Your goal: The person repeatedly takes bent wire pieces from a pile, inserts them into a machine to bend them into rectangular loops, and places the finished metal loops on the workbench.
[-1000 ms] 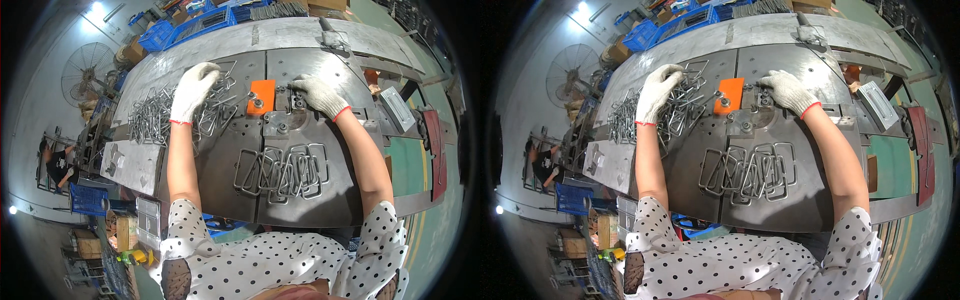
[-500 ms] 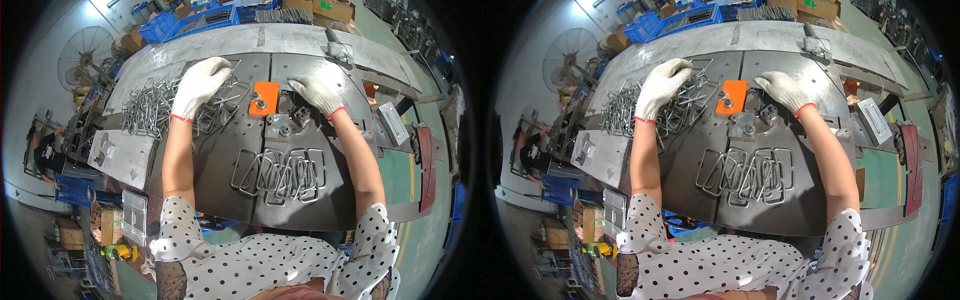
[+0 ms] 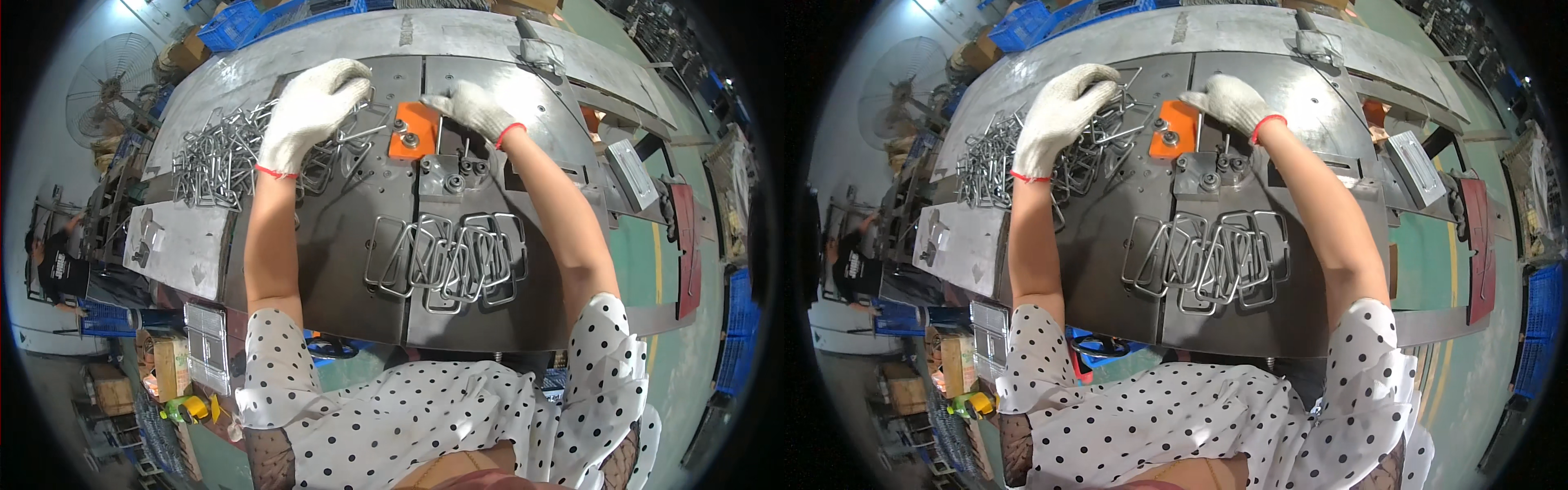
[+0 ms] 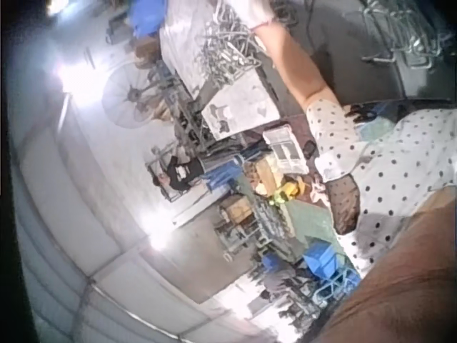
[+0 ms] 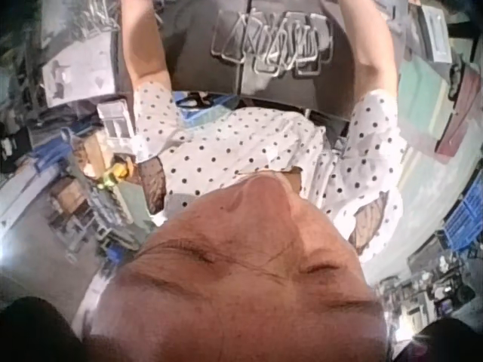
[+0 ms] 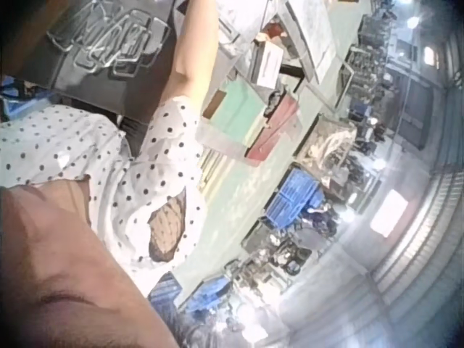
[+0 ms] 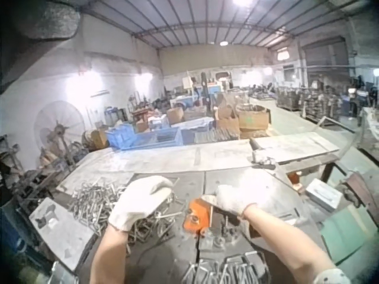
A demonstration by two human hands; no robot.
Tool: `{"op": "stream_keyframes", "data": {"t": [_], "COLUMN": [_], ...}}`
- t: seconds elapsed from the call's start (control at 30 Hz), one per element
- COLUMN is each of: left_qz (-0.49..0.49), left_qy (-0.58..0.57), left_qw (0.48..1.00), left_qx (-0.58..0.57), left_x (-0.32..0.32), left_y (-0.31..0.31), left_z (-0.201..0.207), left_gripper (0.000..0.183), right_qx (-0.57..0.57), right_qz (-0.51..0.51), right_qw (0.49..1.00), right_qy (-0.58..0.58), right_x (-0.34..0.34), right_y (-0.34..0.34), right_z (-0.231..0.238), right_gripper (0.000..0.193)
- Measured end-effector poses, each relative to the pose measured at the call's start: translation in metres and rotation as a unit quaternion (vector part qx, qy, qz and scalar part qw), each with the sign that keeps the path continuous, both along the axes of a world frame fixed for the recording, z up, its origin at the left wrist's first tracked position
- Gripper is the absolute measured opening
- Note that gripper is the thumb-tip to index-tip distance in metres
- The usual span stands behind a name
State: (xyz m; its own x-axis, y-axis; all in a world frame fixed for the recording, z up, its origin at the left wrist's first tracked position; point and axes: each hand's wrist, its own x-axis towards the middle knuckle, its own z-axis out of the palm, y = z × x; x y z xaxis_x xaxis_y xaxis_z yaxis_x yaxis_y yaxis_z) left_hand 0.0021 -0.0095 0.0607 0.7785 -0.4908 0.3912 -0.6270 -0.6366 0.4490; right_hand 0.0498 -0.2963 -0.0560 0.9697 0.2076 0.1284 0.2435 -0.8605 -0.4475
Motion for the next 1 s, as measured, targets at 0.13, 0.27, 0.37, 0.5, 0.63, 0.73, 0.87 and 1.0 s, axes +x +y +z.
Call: {"op": "stream_keyframes", "data": {"t": [0.13,0.27,0.37,0.5,0.63,0.73,0.87,1.0], "left_qz": [0.002,-0.054,-0.059,-0.111,-0.163,-0.144,-0.143,-0.071], "left_qy": [0.026,0.079,0.175,0.254,0.236,0.293,0.28,0.291], "left_qw": [0.999,0.991,0.979,0.948,0.944,0.93,0.925,0.918], "left_qx": [-0.032,-0.092,-0.091,-0.153,-0.163,-0.171,-0.215,-0.261], "left_x": [-0.005,-0.015,-0.027,-0.029,-0.029,-0.032,-0.018,-0.013], "left_y": [0.009,-0.005,-0.019,-0.031,-0.04,-0.048,-0.056,-0.051], "left_z": [-0.001,0.001,0.006,0.0,-0.013,-0.019,-0.037,-0.032], "left_gripper": [0.035,0.038,0.039,0.034,0.035,0.039,0.039,0.035], "right_qx": [0.047,0.025,-0.008,-0.164,-0.092,0.095,0.175,0.25], "right_qz": [0.02,0.094,0.137,0.107,0.059,0.083,0.082,0.019], "right_qw": [0.994,0.993,0.984,0.978,0.992,0.979,0.979,0.968], "right_qy": [-0.097,0.061,0.111,-0.078,-0.064,-0.157,-0.066,-0.002], "right_x": [-0.073,-0.137,-0.196,-0.223,-0.192,-0.155,-0.114,-0.097], "right_y": [0.015,-0.029,-0.04,-0.045,-0.037,-0.012,0.007,0.001], "right_z": [0.088,0.11,0.071,0.043,0.068,0.074,0.069,0.06], "right_gripper": [0.069,0.066,0.049,0.043,0.043,0.052,0.046,0.036]}}
